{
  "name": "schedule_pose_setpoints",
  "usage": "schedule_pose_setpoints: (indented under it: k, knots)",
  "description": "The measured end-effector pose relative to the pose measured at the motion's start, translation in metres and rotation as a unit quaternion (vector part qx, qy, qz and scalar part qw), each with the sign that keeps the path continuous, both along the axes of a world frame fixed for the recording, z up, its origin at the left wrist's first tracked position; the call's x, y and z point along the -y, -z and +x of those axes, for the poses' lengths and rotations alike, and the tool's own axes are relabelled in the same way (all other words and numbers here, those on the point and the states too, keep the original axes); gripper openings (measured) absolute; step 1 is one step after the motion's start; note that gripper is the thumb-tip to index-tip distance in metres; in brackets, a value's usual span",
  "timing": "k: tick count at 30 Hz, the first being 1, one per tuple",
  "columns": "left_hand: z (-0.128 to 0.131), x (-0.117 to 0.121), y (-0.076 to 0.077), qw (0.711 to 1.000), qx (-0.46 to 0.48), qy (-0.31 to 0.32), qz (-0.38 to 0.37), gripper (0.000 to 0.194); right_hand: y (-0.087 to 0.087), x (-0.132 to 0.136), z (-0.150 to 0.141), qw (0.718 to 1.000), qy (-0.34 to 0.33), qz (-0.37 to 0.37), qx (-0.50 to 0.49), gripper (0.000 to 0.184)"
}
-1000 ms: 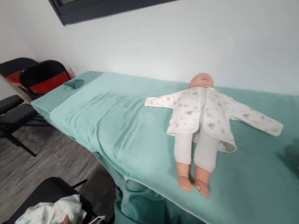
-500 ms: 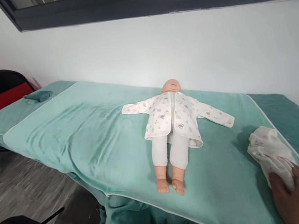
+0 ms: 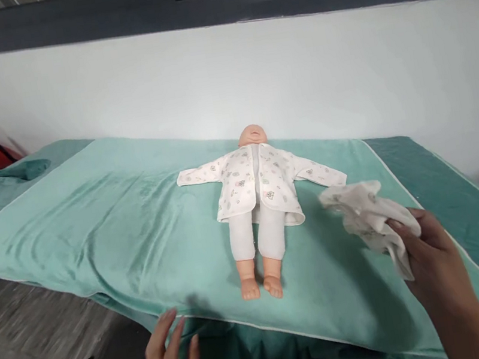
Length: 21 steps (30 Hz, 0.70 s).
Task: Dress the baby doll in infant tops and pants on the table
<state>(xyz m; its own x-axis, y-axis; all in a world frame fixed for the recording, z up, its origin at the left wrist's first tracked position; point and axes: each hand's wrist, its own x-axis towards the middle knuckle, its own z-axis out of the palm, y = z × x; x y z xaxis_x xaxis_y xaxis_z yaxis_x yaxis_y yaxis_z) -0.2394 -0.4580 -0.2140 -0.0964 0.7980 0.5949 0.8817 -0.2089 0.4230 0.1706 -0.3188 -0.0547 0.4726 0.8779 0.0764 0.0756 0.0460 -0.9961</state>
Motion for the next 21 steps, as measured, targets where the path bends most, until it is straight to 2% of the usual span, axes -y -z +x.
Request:
schedule_pose_setpoints:
  k: [2, 4, 5, 7, 9, 10, 12, 14, 16, 19, 21]
  knots:
    - [0.032, -0.032, -0.034, 0.995, 0.070, 0.073, 0.000, 0.074, -0.014, -0.007, -0.027, 0.992, -0.054, 0.041, -0.108, 0.028]
    - [0.063, -0.066, -0.071, 0.972, 0.181, 0.140, -0.046, 0.061, -0.028, -0.014, -0.055, 0.978, -0.111, 0.051, -0.169, 0.028]
    - [0.075, -0.082, -0.089, 0.951, 0.245, 0.172, -0.080, 0.054, -0.034, -0.017, -0.068, 0.971, -0.141, 0.052, -0.188, 0.028]
    - [0.094, -0.110, -0.118, 0.888, 0.389, 0.216, -0.116, 0.053, -0.043, -0.020, -0.093, 0.952, -0.207, 0.038, -0.220, 0.031]
    - [0.102, -0.130, -0.138, 0.817, 0.487, 0.271, -0.148, 0.056, -0.050, -0.021, -0.112, 0.932, -0.266, 0.016, -0.246, 0.031]
    - [0.103, -0.137, -0.145, 0.792, 0.517, 0.286, -0.152, 0.060, -0.052, -0.022, -0.120, 0.923, -0.288, 0.006, -0.255, 0.029]
    - [0.100, -0.144, -0.154, 0.768, 0.544, 0.298, -0.157, 0.067, -0.054, -0.024, -0.131, 0.911, -0.316, -0.016, -0.265, 0.026]
    - [0.092, -0.145, -0.155, 0.772, 0.546, 0.290, -0.146, 0.071, -0.053, -0.026, -0.138, 0.904, -0.334, -0.040, -0.266, 0.026]
    - [0.083, -0.145, -0.152, 0.790, 0.536, 0.267, -0.132, 0.071, -0.049, -0.029, -0.142, 0.899, -0.347, -0.062, -0.260, 0.027]
    - [0.070, -0.144, -0.143, 0.838, 0.492, 0.209, -0.109, 0.069, -0.039, -0.032, -0.149, 0.896, -0.367, -0.074, -0.237, 0.027]
    - [0.064, -0.144, -0.140, 0.866, 0.455, 0.184, -0.099, 0.064, -0.033, -0.032, -0.154, 0.907, -0.368, -0.056, -0.198, 0.027]
